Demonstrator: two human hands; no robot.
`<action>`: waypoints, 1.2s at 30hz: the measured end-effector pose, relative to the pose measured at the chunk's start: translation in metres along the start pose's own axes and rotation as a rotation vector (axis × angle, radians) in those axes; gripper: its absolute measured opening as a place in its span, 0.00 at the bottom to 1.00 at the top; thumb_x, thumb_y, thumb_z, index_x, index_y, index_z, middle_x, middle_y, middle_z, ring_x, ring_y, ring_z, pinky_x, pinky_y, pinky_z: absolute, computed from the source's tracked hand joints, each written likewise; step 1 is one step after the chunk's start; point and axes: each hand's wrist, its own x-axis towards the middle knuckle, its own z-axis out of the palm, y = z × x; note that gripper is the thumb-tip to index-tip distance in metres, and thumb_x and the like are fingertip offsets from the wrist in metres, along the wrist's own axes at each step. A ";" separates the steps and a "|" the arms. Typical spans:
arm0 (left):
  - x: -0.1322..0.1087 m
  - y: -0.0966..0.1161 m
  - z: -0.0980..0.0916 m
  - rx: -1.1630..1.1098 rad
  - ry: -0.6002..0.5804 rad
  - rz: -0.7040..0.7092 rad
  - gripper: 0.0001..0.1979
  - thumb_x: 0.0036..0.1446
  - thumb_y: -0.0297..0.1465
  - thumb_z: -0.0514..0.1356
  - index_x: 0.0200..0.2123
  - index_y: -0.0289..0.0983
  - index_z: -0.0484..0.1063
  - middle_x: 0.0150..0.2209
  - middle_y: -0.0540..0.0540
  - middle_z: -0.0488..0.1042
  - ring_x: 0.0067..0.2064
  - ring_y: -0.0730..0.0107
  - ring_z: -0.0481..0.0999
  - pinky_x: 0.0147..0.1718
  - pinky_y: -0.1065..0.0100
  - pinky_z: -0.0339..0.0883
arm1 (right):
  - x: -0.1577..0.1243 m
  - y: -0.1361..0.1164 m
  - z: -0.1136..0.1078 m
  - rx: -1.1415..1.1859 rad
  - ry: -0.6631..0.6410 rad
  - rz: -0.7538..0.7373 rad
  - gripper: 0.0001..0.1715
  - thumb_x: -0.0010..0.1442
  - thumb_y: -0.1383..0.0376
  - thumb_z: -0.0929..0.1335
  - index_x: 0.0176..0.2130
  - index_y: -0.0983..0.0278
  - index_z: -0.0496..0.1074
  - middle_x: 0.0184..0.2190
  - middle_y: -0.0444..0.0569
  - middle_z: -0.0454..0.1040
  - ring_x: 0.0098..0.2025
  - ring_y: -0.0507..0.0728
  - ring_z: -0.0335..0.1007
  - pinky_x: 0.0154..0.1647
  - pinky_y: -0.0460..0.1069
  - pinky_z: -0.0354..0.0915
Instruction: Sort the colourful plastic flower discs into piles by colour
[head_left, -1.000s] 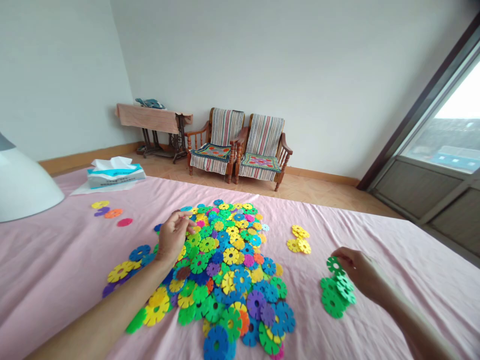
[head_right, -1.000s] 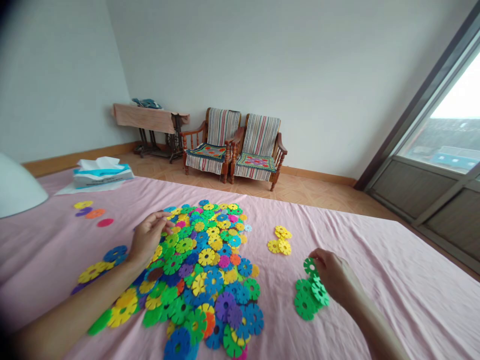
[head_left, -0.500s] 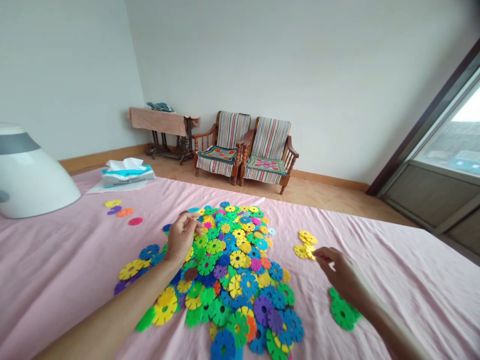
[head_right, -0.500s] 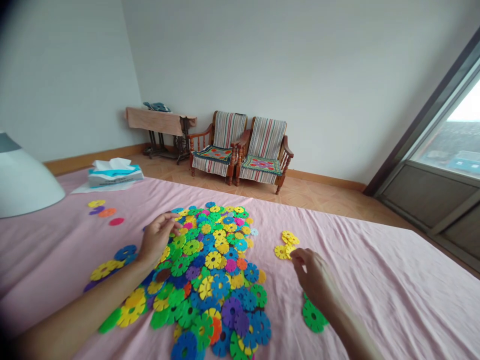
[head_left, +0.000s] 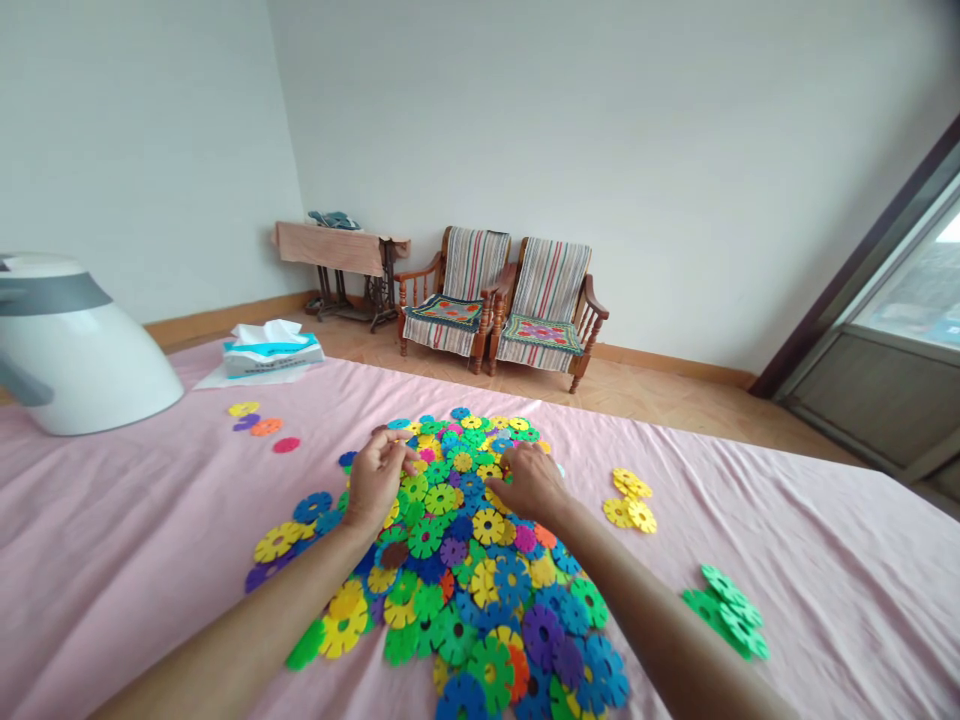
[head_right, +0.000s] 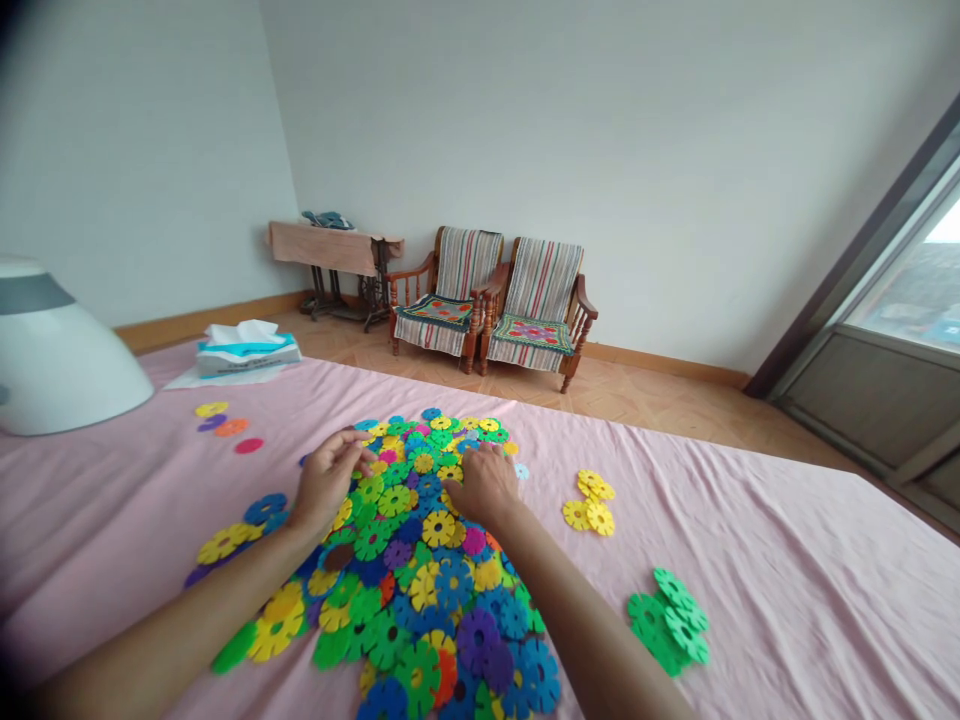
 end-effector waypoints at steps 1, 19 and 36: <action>0.000 0.000 0.000 0.002 -0.001 -0.001 0.13 0.52 0.38 0.57 0.35 0.35 0.70 0.22 0.50 0.73 0.20 0.70 0.72 0.23 0.70 0.65 | 0.005 -0.003 0.001 -0.007 -0.016 0.021 0.16 0.53 0.55 0.69 0.34 0.66 0.74 0.37 0.57 0.75 0.44 0.64 0.69 0.44 0.56 0.62; 0.001 -0.004 0.000 0.001 -0.008 0.005 0.13 0.52 0.39 0.58 0.36 0.35 0.70 0.23 0.50 0.73 0.20 0.70 0.72 0.22 0.70 0.66 | -0.004 0.086 -0.019 0.391 0.273 0.259 0.08 0.52 0.62 0.65 0.27 0.64 0.70 0.24 0.47 0.75 0.26 0.53 0.70 0.26 0.45 0.62; 0.001 0.001 0.000 -0.008 0.001 -0.009 0.13 0.51 0.38 0.58 0.35 0.35 0.70 0.22 0.50 0.74 0.20 0.71 0.72 0.23 0.70 0.66 | -0.035 0.182 -0.027 0.239 0.375 0.474 0.10 0.50 0.65 0.65 0.27 0.65 0.75 0.24 0.51 0.77 0.28 0.56 0.73 0.27 0.47 0.62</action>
